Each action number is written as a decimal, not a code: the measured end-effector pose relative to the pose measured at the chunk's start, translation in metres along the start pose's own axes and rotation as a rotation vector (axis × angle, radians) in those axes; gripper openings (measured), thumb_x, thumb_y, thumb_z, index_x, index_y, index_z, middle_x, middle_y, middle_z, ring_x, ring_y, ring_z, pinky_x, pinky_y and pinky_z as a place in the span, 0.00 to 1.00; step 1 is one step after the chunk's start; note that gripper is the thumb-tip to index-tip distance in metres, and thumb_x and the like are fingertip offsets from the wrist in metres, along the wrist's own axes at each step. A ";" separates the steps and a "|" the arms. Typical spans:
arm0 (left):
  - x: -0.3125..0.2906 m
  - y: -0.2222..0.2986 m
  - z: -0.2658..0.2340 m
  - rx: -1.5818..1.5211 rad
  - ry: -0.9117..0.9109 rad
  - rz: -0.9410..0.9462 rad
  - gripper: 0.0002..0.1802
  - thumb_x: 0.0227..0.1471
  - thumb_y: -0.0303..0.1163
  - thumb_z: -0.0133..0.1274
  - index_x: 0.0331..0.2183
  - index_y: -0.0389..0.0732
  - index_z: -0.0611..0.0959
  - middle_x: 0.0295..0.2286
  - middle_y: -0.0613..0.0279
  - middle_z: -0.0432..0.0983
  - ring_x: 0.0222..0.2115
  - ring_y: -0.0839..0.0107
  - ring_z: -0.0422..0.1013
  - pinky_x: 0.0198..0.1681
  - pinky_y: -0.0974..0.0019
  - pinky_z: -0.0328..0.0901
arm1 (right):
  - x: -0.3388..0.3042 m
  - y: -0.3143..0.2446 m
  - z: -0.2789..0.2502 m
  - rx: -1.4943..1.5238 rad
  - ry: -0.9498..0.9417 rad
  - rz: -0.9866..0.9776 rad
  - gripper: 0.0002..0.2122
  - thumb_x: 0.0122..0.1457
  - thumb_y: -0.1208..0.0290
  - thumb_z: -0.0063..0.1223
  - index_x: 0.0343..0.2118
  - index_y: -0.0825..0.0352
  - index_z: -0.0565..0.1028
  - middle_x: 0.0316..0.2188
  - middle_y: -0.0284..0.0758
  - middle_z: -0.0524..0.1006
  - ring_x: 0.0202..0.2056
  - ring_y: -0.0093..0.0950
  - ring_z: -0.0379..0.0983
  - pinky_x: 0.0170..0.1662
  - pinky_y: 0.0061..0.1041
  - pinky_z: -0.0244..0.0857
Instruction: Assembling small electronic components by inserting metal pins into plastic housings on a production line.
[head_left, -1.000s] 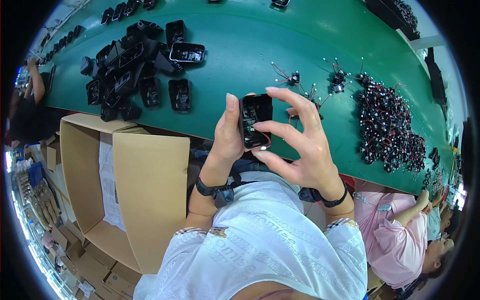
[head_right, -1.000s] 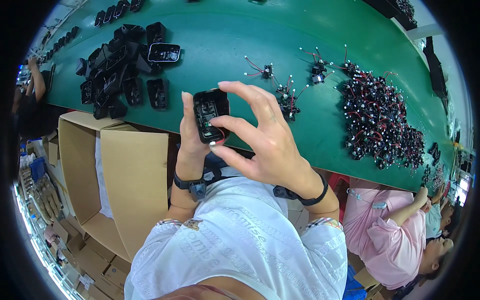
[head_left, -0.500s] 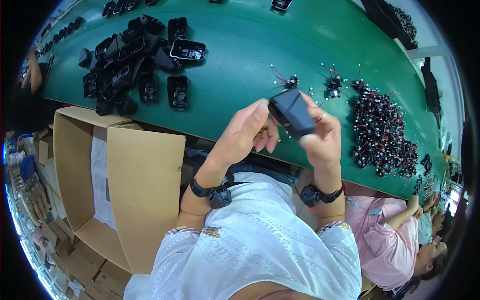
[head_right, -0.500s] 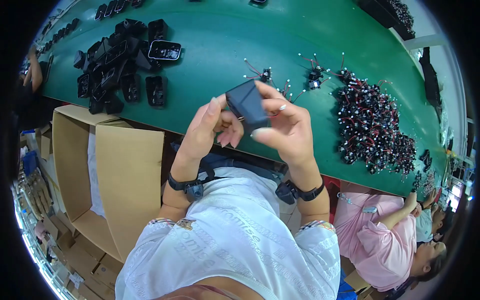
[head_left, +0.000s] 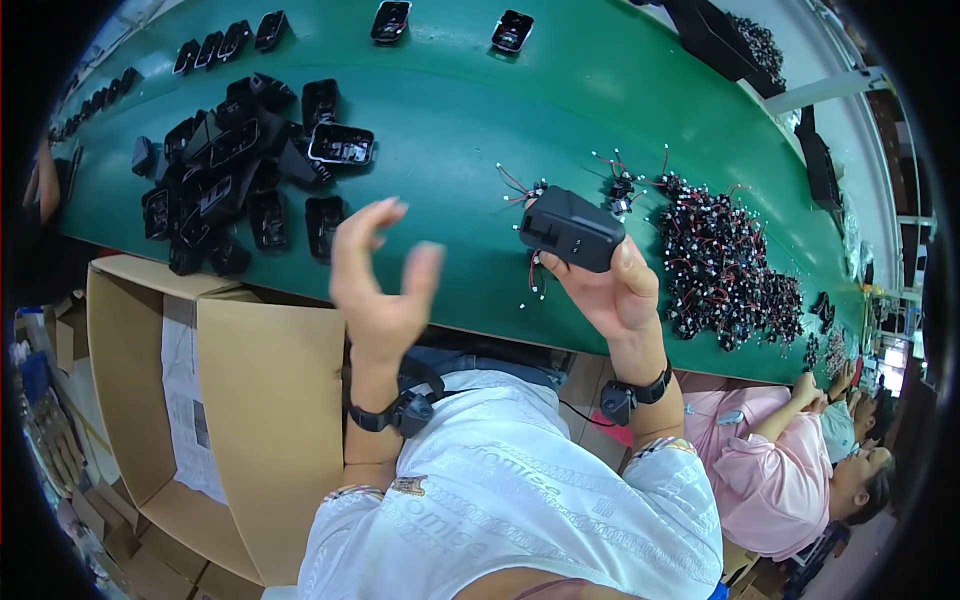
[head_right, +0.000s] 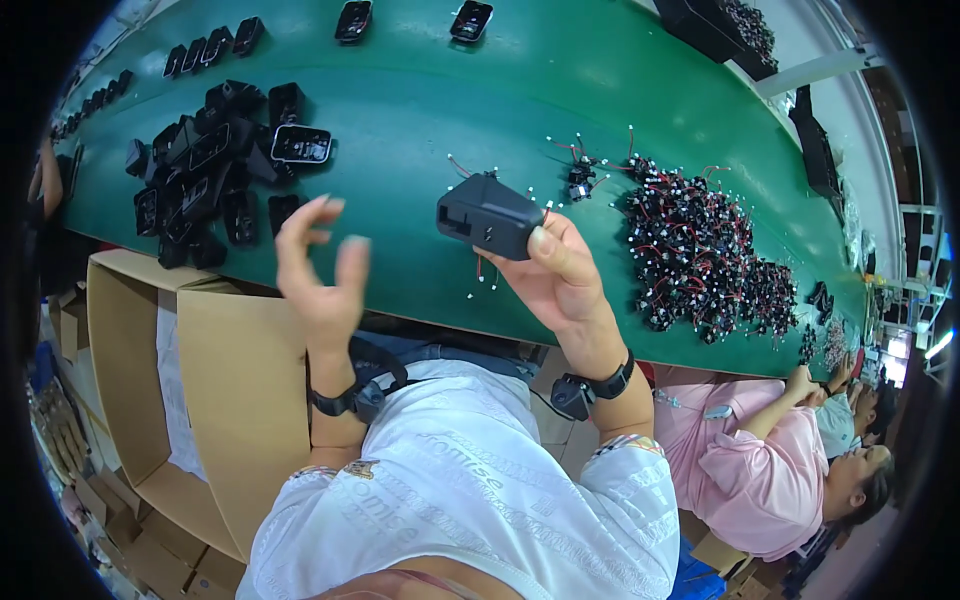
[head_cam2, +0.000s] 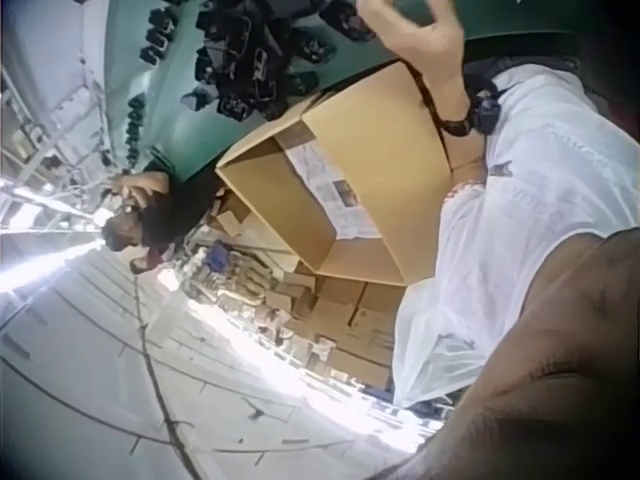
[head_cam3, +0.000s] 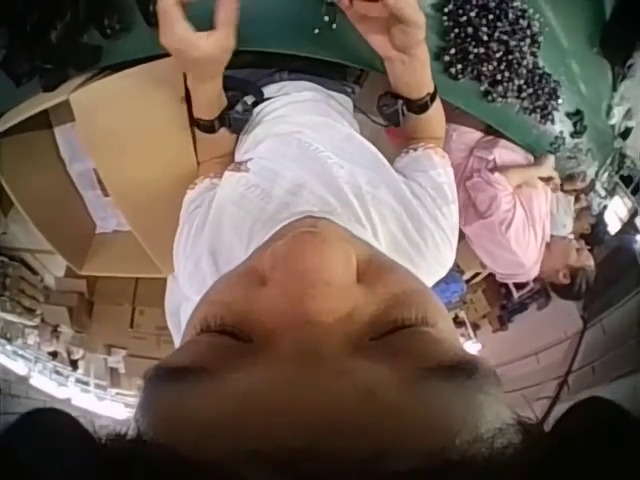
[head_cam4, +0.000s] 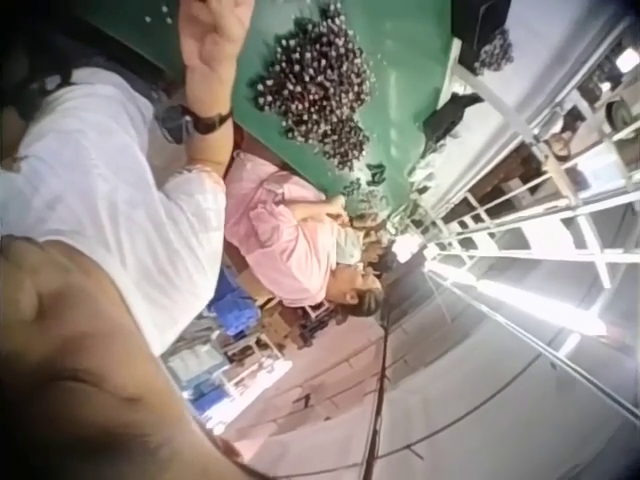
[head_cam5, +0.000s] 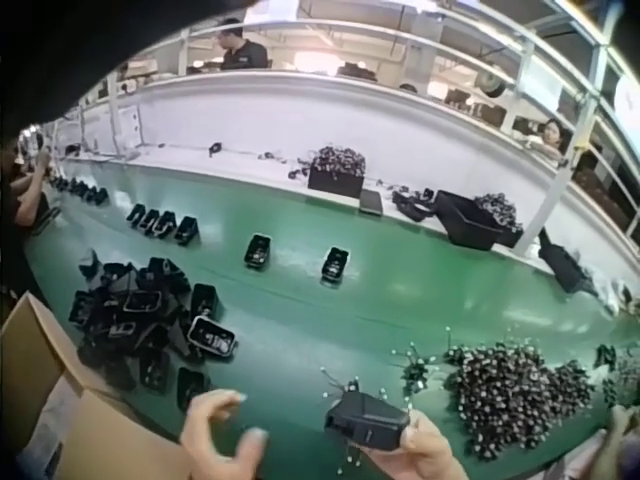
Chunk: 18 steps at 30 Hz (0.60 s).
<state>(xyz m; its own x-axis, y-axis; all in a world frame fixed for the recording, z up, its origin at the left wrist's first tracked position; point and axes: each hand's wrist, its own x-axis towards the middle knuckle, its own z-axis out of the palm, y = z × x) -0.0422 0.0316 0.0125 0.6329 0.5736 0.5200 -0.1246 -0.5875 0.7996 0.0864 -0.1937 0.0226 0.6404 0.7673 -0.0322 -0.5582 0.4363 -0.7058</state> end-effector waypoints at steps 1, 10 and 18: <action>0.003 0.007 0.002 0.022 -0.114 0.127 0.35 0.47 0.34 0.70 0.56 0.37 0.76 0.51 0.53 0.76 0.51 0.58 0.72 0.53 0.59 0.66 | 0.001 0.001 0.009 -0.002 0.016 0.048 0.31 0.59 0.56 0.64 0.58 0.74 0.69 0.55 0.45 0.73 0.54 0.34 0.72 0.61 0.35 0.64; 0.011 0.009 0.008 -0.104 -0.364 0.336 0.32 0.39 0.40 0.70 0.50 0.43 0.84 0.49 0.57 0.80 0.45 0.57 0.77 0.47 0.61 0.72 | -0.004 0.015 0.046 -0.012 0.084 0.241 0.22 0.57 0.64 0.66 0.50 0.74 0.76 0.45 0.38 0.80 0.47 0.25 0.77 0.57 0.30 0.67; 0.009 0.009 0.004 -0.133 -0.437 0.349 0.31 0.40 0.42 0.68 0.49 0.43 0.85 0.47 0.59 0.80 0.44 0.57 0.77 0.46 0.59 0.72 | -0.015 0.010 0.043 -0.189 0.093 0.266 0.27 0.56 0.63 0.64 0.54 0.77 0.73 0.49 0.42 0.79 0.49 0.31 0.78 0.59 0.35 0.68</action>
<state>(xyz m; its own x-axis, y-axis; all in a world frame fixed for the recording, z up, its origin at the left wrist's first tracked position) -0.0344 0.0294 0.0231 0.7905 0.0527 0.6103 -0.4603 -0.6063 0.6485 0.0482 -0.1807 0.0467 0.5356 0.7927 -0.2911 -0.6099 0.1246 -0.7826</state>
